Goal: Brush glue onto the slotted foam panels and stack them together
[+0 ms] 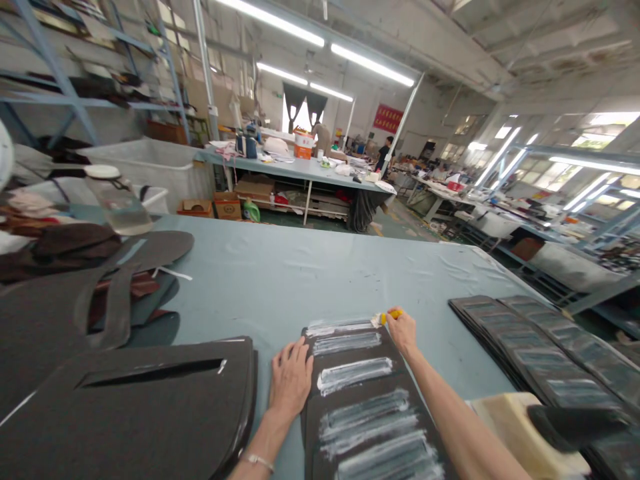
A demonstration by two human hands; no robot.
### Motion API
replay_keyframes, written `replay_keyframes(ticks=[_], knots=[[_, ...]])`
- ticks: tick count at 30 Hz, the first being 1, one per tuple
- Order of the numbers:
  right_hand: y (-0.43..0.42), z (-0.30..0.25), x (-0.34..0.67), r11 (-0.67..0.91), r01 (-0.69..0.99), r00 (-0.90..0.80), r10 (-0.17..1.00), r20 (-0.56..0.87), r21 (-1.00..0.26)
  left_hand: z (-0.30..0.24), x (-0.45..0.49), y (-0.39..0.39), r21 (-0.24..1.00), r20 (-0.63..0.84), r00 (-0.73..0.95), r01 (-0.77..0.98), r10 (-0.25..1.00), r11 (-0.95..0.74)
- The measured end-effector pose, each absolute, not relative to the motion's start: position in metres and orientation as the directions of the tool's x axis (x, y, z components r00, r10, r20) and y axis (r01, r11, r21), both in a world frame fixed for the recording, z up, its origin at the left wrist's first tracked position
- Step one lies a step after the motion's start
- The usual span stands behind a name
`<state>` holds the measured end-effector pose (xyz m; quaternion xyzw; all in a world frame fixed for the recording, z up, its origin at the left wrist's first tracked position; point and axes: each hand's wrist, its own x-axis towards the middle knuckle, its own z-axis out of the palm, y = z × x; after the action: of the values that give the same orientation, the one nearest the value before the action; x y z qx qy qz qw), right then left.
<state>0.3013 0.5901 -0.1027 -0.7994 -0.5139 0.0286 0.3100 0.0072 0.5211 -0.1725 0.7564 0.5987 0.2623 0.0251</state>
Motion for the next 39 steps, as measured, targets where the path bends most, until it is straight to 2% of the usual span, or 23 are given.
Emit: replay_keyframes(ticks=[3,6,9,11,16,20,22,25,27,28,31,34,36,39], knots=[[0.59,-0.098,0.271,-0.181,0.768,0.422,0.865,0.272,-0.615,-0.171,0.007,0.52,0.328,0.371,0.154,0.901,0.916,-0.284],[0.587,-0.102,0.221,-0.077,0.632,0.318,0.933,0.168,-0.771,-0.176,0.006,0.521,0.306,0.392,0.159,0.906,0.906,-0.291],[0.588,-0.111,0.193,-0.082,0.495,0.246,0.968,0.05,-0.865,-0.186,0.005,0.523,0.282,0.43,0.158,0.912,0.889,-0.298],[0.59,-0.117,0.2,-0.13,0.45,0.286,0.958,0.005,-0.883,-0.192,0.004,0.525,0.272,0.447,0.158,0.914,0.881,-0.302],[0.589,-0.118,0.287,-0.275,0.463,0.549,0.835,0.029,-0.842,-0.197,0.003,0.528,0.287,0.46,0.15,0.908,0.875,-0.306],[0.584,-0.106,0.314,-0.31,0.597,0.647,0.731,0.215,-0.74,-0.196,0.003,0.528,0.307,0.457,0.14,0.902,0.878,-0.304],[0.585,-0.101,0.285,-0.239,0.616,0.602,0.757,0.253,-0.751,-0.197,0.004,0.528,0.318,0.458,0.136,0.898,0.879,-0.304],[0.587,-0.102,0.216,-0.062,0.517,0.366,0.918,0.155,-0.854,-0.197,0.004,0.528,0.334,0.449,0.123,0.896,0.885,-0.293],[0.588,-0.108,0.186,-0.007,0.46,0.201,0.975,0.097,-0.888,-0.197,0.004,0.528,0.342,0.437,0.124,0.893,0.891,-0.292],[0.588,-0.111,0.182,-0.012,0.45,0.181,0.98,0.078,-0.893,-0.196,0.003,0.527,0.345,0.432,0.128,0.891,0.893,-0.295],[0.583,-0.115,0.217,-0.11,0.469,0.338,0.939,0.063,-0.876,-0.195,0.002,0.525,0.359,0.42,0.136,0.883,0.897,-0.302],[0.571,-0.11,0.283,-0.213,0.572,0.524,0.838,0.153,-0.792,-0.197,0.001,0.524,0.4,0.406,0.13,0.864,0.905,-0.304],[0.56,-0.104,0.317,-0.272,0.63,0.586,0.781,0.216,-0.727,-0.2,0.001,0.526,0.446,0.398,0.121,0.84,0.909,-0.308],[0.543,-0.096,0.335,-0.309,0.623,0.614,0.763,0.204,-0.718,-0.2,0.0,0.529,0.541,0.377,0.082,0.789,0.923,-0.291]])
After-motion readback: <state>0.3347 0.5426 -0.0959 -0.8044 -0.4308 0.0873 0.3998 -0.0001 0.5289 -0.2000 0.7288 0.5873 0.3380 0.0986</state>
